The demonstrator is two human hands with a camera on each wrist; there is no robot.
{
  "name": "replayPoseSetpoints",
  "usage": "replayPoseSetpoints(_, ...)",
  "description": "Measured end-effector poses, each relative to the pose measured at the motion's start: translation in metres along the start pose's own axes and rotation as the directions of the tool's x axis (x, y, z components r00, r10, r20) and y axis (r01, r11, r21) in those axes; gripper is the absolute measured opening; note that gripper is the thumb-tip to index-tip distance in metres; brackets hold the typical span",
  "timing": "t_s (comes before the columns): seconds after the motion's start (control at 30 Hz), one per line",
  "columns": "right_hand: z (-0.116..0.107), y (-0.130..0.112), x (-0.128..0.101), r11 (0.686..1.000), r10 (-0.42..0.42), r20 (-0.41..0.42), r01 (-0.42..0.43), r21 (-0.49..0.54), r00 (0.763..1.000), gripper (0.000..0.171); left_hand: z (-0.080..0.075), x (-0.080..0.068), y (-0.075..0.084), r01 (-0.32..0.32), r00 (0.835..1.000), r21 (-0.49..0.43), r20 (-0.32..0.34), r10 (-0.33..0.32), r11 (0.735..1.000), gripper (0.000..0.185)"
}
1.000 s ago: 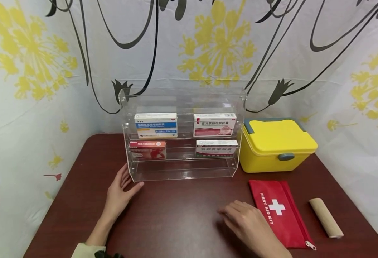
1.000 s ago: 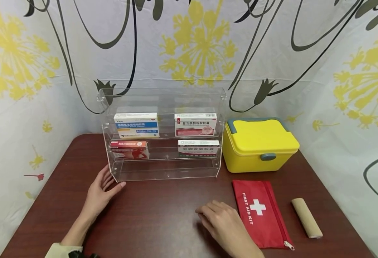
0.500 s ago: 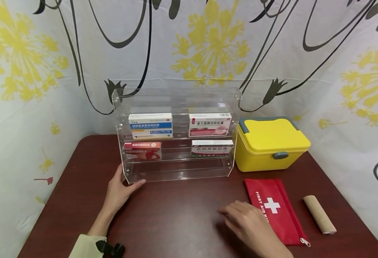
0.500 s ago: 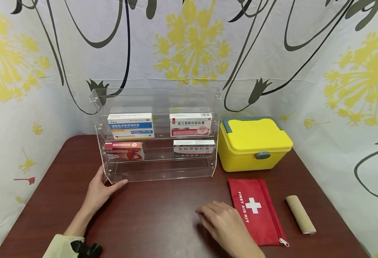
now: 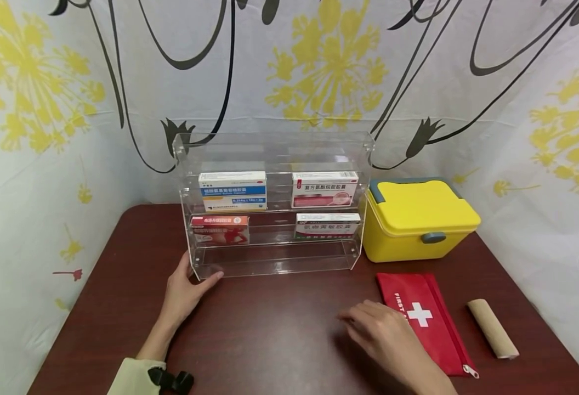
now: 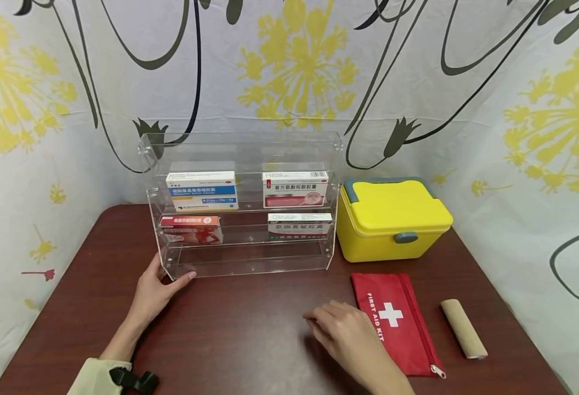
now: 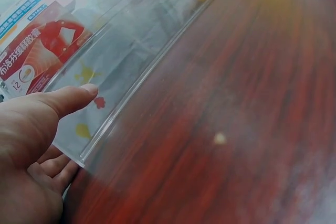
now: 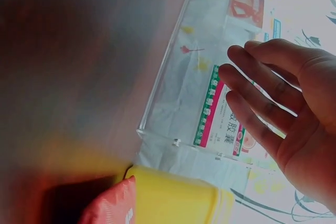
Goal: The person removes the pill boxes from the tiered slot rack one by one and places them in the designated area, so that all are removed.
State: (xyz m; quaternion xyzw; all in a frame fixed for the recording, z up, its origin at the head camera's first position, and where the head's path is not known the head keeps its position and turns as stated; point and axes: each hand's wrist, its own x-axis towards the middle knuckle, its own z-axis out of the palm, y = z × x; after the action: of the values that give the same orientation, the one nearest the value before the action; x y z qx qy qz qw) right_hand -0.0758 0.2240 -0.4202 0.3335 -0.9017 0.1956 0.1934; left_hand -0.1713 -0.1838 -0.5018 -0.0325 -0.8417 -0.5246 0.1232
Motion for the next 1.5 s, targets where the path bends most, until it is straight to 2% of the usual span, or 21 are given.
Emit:
replayPoseSetpoints(0.13, -0.001, 0.005, 0.006, 0.999, 0.028, -0.016, -0.027, 0.047, 0.999, 0.023, 0.002, -0.001, -0.001, 0.003, 1.0, 0.001, -0.004, -0.003, 1.0, 0.086)
replayPoseSetpoints(0.37, -0.008, 0.019, 0.025, 0.985, 0.088, -0.014, -0.085, 0.151, 0.996, 0.017, 0.002, -0.002, -0.002, -0.01, 1.0, -0.014, -0.002, 0.01, 1.0, 0.084)
replayPoseSetpoints(0.5, -0.018, 0.03, 0.041, 0.942, 0.168, 0.018, -0.166, 0.293, 0.986, 0.022, 0.001, -0.003, -0.002, -0.012, 1.0, -0.012, 0.0, 0.012, 1.0, 0.084)
replayPoseSetpoints(0.6, -0.024, 0.043, 0.055, 0.897, 0.218, 0.026, -0.21, 0.39, 0.976, 0.024, -0.001, -0.002, -0.001, -0.01, 1.0, -0.006, 0.005, 0.01, 1.0, 0.086)
replayPoseSetpoints(0.8, -0.028, 0.073, 0.078, 0.845, 0.318, -0.03, -0.269, 0.461, 0.948, 0.031, 0.0, -0.003, -0.001, -0.001, 1.0, -0.009, 0.007, 0.001, 1.0, 0.087)
replayPoseSetpoints(0.9, -0.025, 0.082, 0.085, 0.853, 0.355, -0.083, -0.286, 0.437, 0.931, 0.036, 0.0, -0.004, -0.001, 0.004, 1.0, -0.014, 0.013, -0.004, 1.0, 0.087)
replayPoseSetpoints(0.97, -0.021, 0.085, 0.089, 0.875, 0.36, -0.122, -0.289, 0.388, 0.925, 0.037, 0.0, -0.004, -0.002, 0.001, 1.0, -0.014, 0.014, -0.001, 1.0, 0.087)
replayPoseSetpoints(1.1, -0.014, 0.086, 0.094, 0.915, 0.314, -0.163, -0.252, 0.315, 0.935, 0.036, 0.0, -0.004, -0.001, 0.001, 1.0, -0.017, 0.011, -0.001, 1.0, 0.087)
replayPoseSetpoints(1.27, -0.01, 0.086, 0.098, 0.93, 0.27, -0.179, -0.207, 0.305, 0.946, 0.038, 0.0, -0.005, -0.001, 0.003, 1.0, -0.019, 0.008, -0.003, 1.0, 0.087)
replayPoseSetpoints(1.37, -0.012, 0.086, 0.102, 0.953, 0.258, -0.17, -0.223, 0.203, 0.951, 0.04, 0.0, -0.006, 0.0, 0.007, 1.0, -0.019, 0.008, -0.007, 1.0, 0.087)
replayPoseSetpoints(1.5, -0.019, 0.085, 0.109, 0.974, 0.228, -0.103, -0.227, 0.03, 0.968, 0.039, 0.0, -0.005, 0.001, 0.007, 1.0, -0.019, 0.008, -0.007, 1.0, 0.088)
